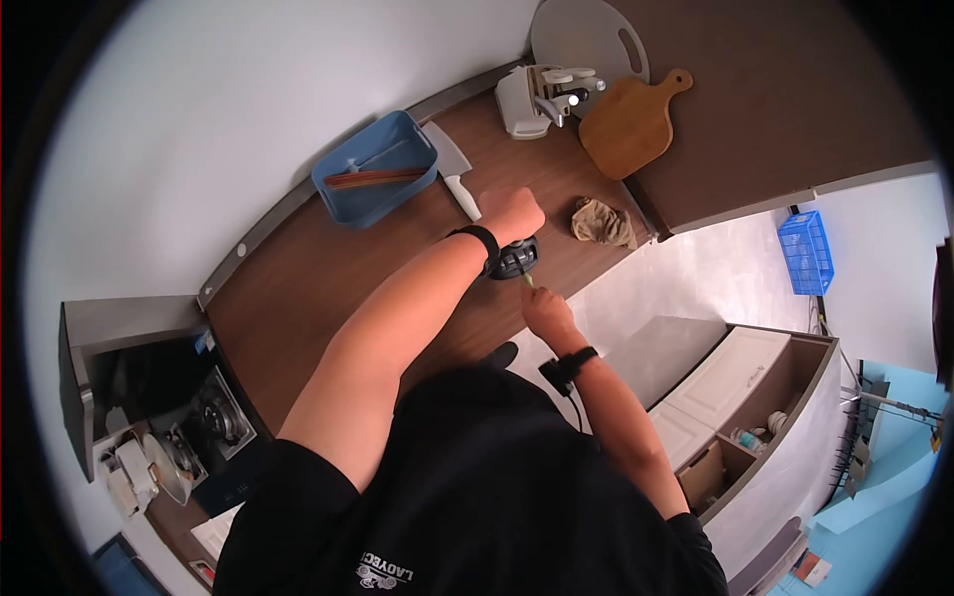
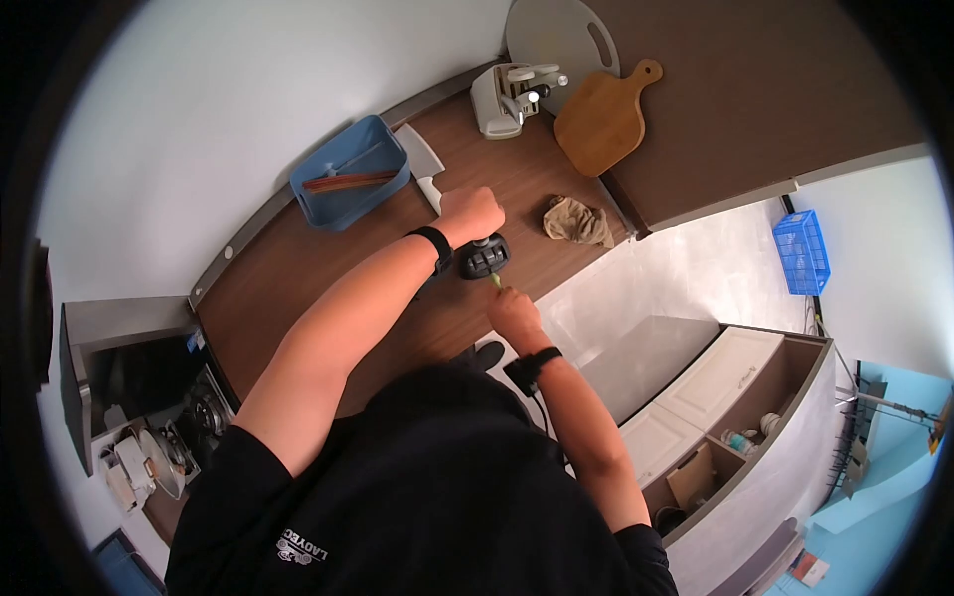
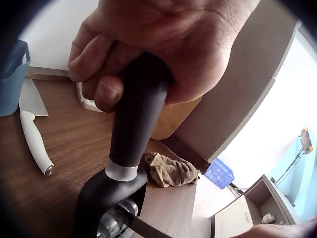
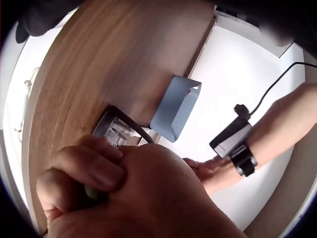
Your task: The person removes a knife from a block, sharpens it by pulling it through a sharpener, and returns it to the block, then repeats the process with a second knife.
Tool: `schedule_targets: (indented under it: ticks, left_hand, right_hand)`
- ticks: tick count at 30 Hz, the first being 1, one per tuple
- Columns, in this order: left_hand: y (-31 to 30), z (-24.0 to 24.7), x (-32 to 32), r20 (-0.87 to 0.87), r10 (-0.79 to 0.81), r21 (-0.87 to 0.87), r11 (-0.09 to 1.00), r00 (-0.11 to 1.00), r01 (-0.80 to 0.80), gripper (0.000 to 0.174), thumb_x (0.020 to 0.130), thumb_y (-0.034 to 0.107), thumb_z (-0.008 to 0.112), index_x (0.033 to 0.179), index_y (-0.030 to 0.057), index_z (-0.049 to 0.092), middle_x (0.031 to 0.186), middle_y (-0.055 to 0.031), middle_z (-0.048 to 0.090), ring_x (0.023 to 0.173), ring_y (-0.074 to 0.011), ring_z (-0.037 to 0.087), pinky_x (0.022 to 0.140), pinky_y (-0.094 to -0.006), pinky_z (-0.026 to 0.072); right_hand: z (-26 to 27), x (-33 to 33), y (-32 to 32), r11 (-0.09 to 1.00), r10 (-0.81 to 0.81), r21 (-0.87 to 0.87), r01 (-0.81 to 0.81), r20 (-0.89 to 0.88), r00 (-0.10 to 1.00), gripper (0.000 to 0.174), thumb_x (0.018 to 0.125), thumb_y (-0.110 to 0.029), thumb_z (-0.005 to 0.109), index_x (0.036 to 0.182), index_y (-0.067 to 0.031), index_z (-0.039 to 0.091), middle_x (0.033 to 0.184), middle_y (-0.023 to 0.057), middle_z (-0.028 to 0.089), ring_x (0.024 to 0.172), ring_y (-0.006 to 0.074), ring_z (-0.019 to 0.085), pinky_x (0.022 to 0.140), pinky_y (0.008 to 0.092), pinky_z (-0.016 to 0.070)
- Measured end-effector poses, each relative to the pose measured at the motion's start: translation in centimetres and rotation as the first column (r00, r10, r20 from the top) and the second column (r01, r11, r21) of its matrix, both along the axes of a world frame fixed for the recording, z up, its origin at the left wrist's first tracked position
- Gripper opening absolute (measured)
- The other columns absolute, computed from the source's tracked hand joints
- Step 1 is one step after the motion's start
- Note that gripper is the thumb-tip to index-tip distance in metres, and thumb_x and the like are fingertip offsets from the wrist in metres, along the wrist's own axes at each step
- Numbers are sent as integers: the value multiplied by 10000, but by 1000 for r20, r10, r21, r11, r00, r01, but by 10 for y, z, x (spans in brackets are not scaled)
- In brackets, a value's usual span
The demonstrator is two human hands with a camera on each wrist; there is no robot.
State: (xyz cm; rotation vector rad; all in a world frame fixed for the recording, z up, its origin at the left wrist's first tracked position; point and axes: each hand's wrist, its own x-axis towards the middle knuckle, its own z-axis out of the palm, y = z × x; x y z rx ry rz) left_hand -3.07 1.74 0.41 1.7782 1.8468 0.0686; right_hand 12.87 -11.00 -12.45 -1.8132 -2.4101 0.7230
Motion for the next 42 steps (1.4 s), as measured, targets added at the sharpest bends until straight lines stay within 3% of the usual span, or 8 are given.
schedule_targets:
  ticks: [5, 7, 9, 21, 30, 36, 38, 42]
  left_hand:
    - [6, -1, 2, -3, 28, -13, 1000, 1000, -28, 296, 786, 251, 513, 868, 49, 713, 915, -183, 687, 897, -359, 654, 742, -448, 499]
    - [8, -2, 1, 1, 25, -15, 1000, 1000, -25, 297, 787, 249, 511, 877, 49, 712, 926, -186, 685, 906, -361, 652, 751, -448, 497]
    - [8, -2, 0, 0, 23, -15, 1000, 1000, -23, 299, 788, 248, 510, 886, 50, 710, 936, -189, 684, 915, -363, 650, 760, -448, 495]
    - [10, 2, -3, 6, 20, -55, 998, 1000, -20, 309, 797, 259, 505, 908, 54, 708, 955, -180, 683, 924, -350, 647, 756, -437, 491]
    - [11, -1, -3, 16, 3, -75, 997, 1000, -2, 310, 802, 254, 501, 905, 46, 707, 945, -177, 685, 920, -349, 649, 753, -436, 494]
    - [13, -1, -3, 12, 19, -59, 998, 1000, -18, 308, 800, 256, 503, 893, 46, 709, 940, -181, 684, 921, -350, 648, 746, -439, 496]
    - [14, -3, -3, 16, 21, -71, 997, 1000, -20, 305, 796, 254, 506, 886, 47, 711, 940, -183, 684, 922, -348, 648, 748, -438, 496]
    - [13, -4, -3, 8, 22, -50, 999, 1000, -22, 300, 792, 251, 510, 877, 47, 713, 928, -183, 685, 908, -346, 652, 737, -435, 500]
  right_hand:
    - [64, 18, -32, 988, -155, -9, 155, -159, 975, 369, 938, -322, 470, 767, -5, 552, 678, 242, 611, 650, 444, 606, 563, 528, 488]
    - [69, 13, -40, 997, -62, 42, 68, -126, 990, 355, 933, -318, 479, 781, -6, 552, 671, 236, 608, 641, 436, 608, 557, 520, 491]
    - [68, 7, -44, 995, 31, 92, -22, -95, 995, 342, 928, -315, 488, 794, -7, 553, 665, 231, 604, 631, 428, 609, 550, 513, 494]
    - [71, -5, -44, 972, -232, -56, 227, -116, 966, 426, 931, -387, 471, 785, 5, 552, 699, 268, 619, 671, 443, 617, 593, 522, 498]
    - [46, 9, -55, 979, -198, -48, 197, -37, 979, 397, 927, -367, 486, 751, -14, 528, 651, 259, 605, 628, 439, 610, 553, 519, 495]
    - [46, 7, -52, 997, -6, 83, 3, 31, 1000, 383, 924, -361, 498, 750, -22, 519, 632, 244, 599, 611, 434, 608, 519, 516, 489]
    - [56, 0, -46, 979, -202, -37, 200, -60, 977, 373, 925, -355, 503, 754, -23, 518, 630, 241, 600, 607, 431, 609, 512, 516, 487]
    - [50, -1, -43, 985, -171, 5, 172, -54, 984, 375, 926, -358, 501, 766, -19, 521, 632, 240, 603, 608, 430, 610, 521, 515, 490]
